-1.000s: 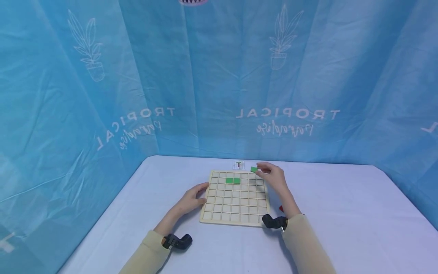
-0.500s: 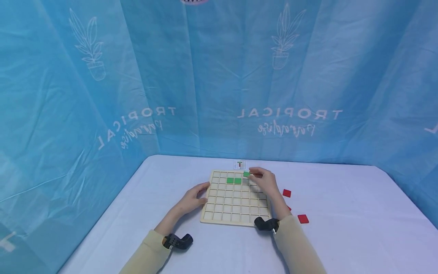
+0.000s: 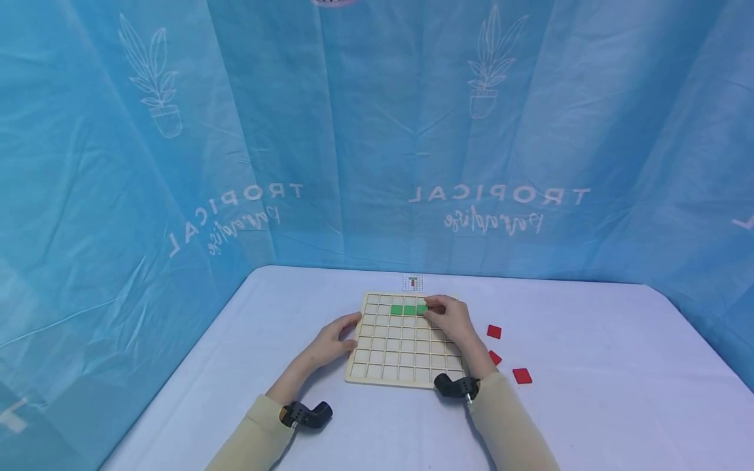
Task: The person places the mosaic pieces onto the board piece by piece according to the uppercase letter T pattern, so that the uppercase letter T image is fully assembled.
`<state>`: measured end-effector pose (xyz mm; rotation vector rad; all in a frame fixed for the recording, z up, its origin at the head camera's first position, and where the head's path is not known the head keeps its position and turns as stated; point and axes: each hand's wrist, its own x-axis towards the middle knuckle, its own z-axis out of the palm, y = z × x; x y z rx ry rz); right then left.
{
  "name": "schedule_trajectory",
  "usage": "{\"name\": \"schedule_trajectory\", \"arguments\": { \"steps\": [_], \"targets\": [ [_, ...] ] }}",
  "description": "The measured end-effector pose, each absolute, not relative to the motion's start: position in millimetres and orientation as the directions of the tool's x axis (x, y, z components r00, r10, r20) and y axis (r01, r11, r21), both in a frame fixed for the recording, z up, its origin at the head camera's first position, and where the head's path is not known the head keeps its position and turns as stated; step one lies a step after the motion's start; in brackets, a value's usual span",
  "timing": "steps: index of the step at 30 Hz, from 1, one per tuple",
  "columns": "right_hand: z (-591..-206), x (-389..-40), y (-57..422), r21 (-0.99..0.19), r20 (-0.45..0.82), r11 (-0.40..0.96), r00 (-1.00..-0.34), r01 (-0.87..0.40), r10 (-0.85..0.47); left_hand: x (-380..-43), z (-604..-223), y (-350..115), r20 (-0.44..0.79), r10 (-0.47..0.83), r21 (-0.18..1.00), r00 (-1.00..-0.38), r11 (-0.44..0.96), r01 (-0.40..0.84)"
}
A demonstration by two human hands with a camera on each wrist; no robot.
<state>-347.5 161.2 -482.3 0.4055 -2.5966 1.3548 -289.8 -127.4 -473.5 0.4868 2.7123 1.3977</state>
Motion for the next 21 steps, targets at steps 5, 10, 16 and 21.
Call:
{"name": "schedule_trajectory", "arguments": {
  "steps": [5,10,16,21],
  "targets": [
    [-485.3,-347.5,160.5,-0.721,0.330,0.584,-0.926,-0.373,-0.184,-289.3,-473.3,-127.0,0.096,0.295,0.800,-0.951,0.545,0.250],
    [-486.1,-347.7,159.7,-0.700,0.355,0.594,-0.915,-0.396,-0.192,-288.9,-473.2,-126.6,0.098,0.296,0.801,-0.950,0.544,0.252],
    [-485.8,-347.7,159.5,-0.694,0.366,0.595,-0.910,-0.405,-0.194,-289.5,-473.3,-127.3,0.097,0.297,0.804,-0.950,0.540,0.251],
    [-482.0,-346.7,159.0,-0.730,0.339,0.572,-0.925,-0.374,-0.172,-290.0,-473.6,-127.5,0.098,0.301,0.798,-0.948,0.546,0.256]
  ]
}}
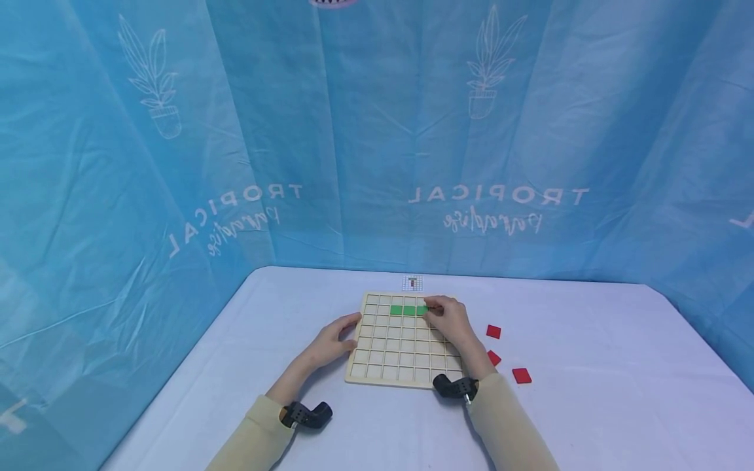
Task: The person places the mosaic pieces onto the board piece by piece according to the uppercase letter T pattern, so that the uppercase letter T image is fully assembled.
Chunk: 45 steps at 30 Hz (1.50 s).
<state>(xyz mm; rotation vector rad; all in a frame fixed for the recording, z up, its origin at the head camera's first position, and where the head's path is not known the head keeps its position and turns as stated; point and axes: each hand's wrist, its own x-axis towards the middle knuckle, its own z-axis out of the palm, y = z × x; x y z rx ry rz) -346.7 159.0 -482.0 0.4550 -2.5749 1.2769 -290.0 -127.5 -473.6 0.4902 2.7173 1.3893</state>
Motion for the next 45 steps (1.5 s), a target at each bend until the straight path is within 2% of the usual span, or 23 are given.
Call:
{"name": "schedule_trajectory", "arguments": {
  "steps": [8,16,22,24,30,36,40,45],
  "targets": [
    [-455,-343,161,-0.824,0.289,0.477,-0.951,-0.306,-0.112,-289,-474,-126,0.089,0.301,0.807,-0.949,0.537,0.246],
    [-429,-336,192,-0.813,0.314,0.498,-0.947,-0.302,-0.063,-290,-471,-127,0.086,0.311,0.807,-0.947,0.535,0.249],
    [-490,-382,256,-0.750,0.403,0.592,-0.914,-0.295,0.055,-293,-471,-127,0.098,0.318,0.803,-0.943,0.534,0.264],
    [-506,-387,274,-0.732,0.415,0.622,-0.906,-0.278,0.084,-294,-471,-127,0.100,0.319,0.802,-0.943,0.535,0.266],
    [-494,-349,286,-0.739,0.328,0.650,-0.937,-0.176,0.119,-293,-471,-127,0.098,0.321,0.806,-0.942,0.529,0.265],
    [-463,-304,275,-0.772,0.262,0.620,-0.959,-0.143,0.106,-289,-473,-127,0.097,0.319,0.814,-0.943,0.519,0.259],
    [-459,-290,273,-0.777,0.230,0.616,-0.969,-0.131,0.085,-289,-474,-127,0.095,0.320,0.809,-0.943,0.527,0.261],
    [-472,-286,278,-0.730,0.239,0.669,-0.969,-0.142,0.055,-290,-474,-128,0.100,0.315,0.807,-0.944,0.530,0.263]
  ]
}}
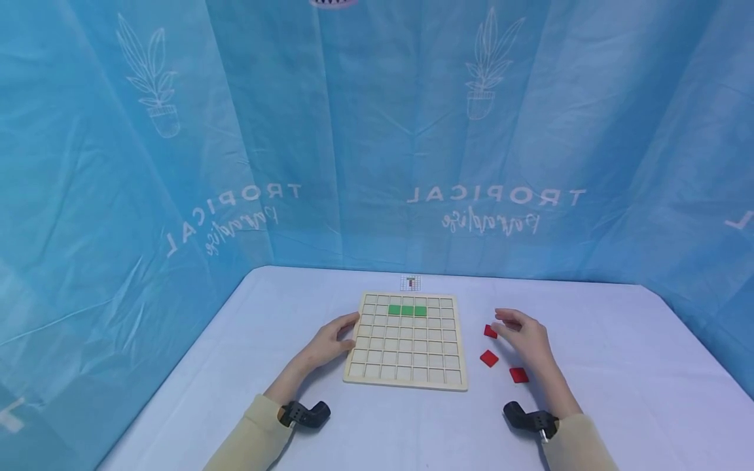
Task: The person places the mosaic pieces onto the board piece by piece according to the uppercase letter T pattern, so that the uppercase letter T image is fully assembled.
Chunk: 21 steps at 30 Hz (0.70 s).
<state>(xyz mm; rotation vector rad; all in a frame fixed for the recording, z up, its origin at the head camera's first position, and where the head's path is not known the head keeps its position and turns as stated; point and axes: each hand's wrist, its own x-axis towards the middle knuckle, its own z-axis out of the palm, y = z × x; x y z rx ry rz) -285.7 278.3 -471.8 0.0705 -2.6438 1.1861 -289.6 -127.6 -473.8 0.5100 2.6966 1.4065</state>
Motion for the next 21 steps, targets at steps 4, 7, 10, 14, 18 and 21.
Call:
{"name": "schedule_trajectory", "arguments": {
  "steps": [4,7,10,14,18,21],
  "targets": [
    [-483,-285,283,-0.702,0.244,0.696,-0.969,-0.153,0.033,-289,-473,-127,0.099,0.313,0.808,-0.945,0.529,0.260],
    [-488,-285,284,-0.689,0.248,0.705,-0.969,-0.169,0.010,-289,-473,-128,0.097,0.312,0.809,-0.945,0.529,0.257],
    [-492,-286,285,-0.663,0.264,0.723,-0.964,-0.196,-0.020,-288,-472,-128,0.093,0.312,0.809,-0.945,0.529,0.254],
    [-493,-286,285,-0.637,0.283,0.740,-0.959,-0.216,-0.036,-287,-471,-128,0.087,0.313,0.811,-0.946,0.529,0.250],
    [-488,-286,285,-0.640,0.291,0.739,-0.957,-0.209,-0.019,-288,-471,-127,0.088,0.314,0.806,-0.946,0.536,0.252],
    [-479,-287,284,-0.673,0.296,0.712,-0.955,-0.199,0.013,-289,-472,-127,0.089,0.315,0.803,-0.945,0.539,0.255]
  ]
}}
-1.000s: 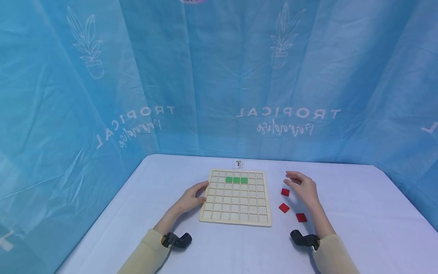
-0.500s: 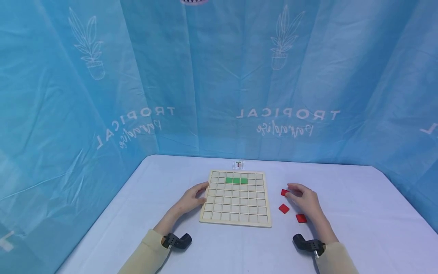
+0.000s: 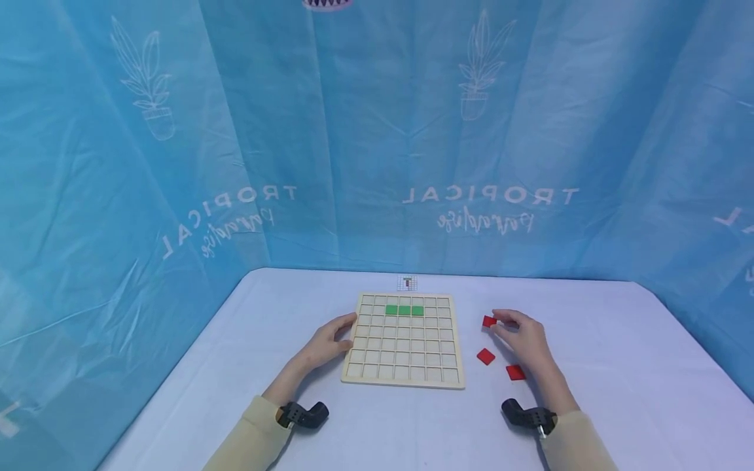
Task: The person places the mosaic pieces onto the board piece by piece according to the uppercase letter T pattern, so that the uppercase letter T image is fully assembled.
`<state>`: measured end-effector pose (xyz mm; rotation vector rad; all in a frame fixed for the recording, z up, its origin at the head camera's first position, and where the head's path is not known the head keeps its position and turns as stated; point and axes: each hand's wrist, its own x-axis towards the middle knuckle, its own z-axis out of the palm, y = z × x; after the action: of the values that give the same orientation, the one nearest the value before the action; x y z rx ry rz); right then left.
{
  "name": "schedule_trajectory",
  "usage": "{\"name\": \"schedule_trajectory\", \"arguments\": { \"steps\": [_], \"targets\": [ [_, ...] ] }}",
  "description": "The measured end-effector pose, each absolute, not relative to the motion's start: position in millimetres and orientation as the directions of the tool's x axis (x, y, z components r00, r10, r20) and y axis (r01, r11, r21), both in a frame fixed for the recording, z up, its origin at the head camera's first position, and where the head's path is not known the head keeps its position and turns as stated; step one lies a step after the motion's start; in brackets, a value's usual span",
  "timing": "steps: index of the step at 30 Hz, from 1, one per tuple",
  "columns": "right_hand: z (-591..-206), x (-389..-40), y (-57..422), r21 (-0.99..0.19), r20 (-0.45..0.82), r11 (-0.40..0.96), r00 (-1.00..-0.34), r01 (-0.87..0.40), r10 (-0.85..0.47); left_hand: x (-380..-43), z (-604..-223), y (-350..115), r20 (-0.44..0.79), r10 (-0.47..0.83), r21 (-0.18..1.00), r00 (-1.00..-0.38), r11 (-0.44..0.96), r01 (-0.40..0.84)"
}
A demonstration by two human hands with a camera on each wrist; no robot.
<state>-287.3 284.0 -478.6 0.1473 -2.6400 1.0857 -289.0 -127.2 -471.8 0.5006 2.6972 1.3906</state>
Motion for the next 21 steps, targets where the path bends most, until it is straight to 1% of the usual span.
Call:
{"name": "schedule_trajectory", "arguments": {
  "steps": [3,9,12,14,19,21],
  "targets": [
    [-471,-297,284,-0.704,0.318,0.677,-0.948,-0.216,0.029,-290,-473,-129,0.091,0.310,0.804,-0.946,0.538,0.253],
    [-495,-350,287,-0.695,0.385,0.664,-0.923,-0.278,0.017,-291,-474,-132,0.099,0.309,0.807,-0.946,0.532,0.258],
    [-498,-365,272,-0.706,0.405,0.633,-0.914,-0.318,-0.008,-290,-473,-131,0.096,0.311,0.811,-0.946,0.526,0.255],
    [-486,-361,254,-0.728,0.388,0.603,-0.921,-0.326,-0.029,-290,-472,-131,0.097,0.313,0.813,-0.945,0.523,0.257],
    [-435,-326,201,-0.787,0.318,0.527,-0.943,-0.321,-0.100,-288,-471,-129,0.101,0.318,0.812,-0.943,0.521,0.263],
    [-426,-320,188,-0.795,0.318,0.507,-0.941,-0.333,-0.119,-288,-471,-128,0.100,0.318,0.815,-0.943,0.518,0.261]
  ]
}}
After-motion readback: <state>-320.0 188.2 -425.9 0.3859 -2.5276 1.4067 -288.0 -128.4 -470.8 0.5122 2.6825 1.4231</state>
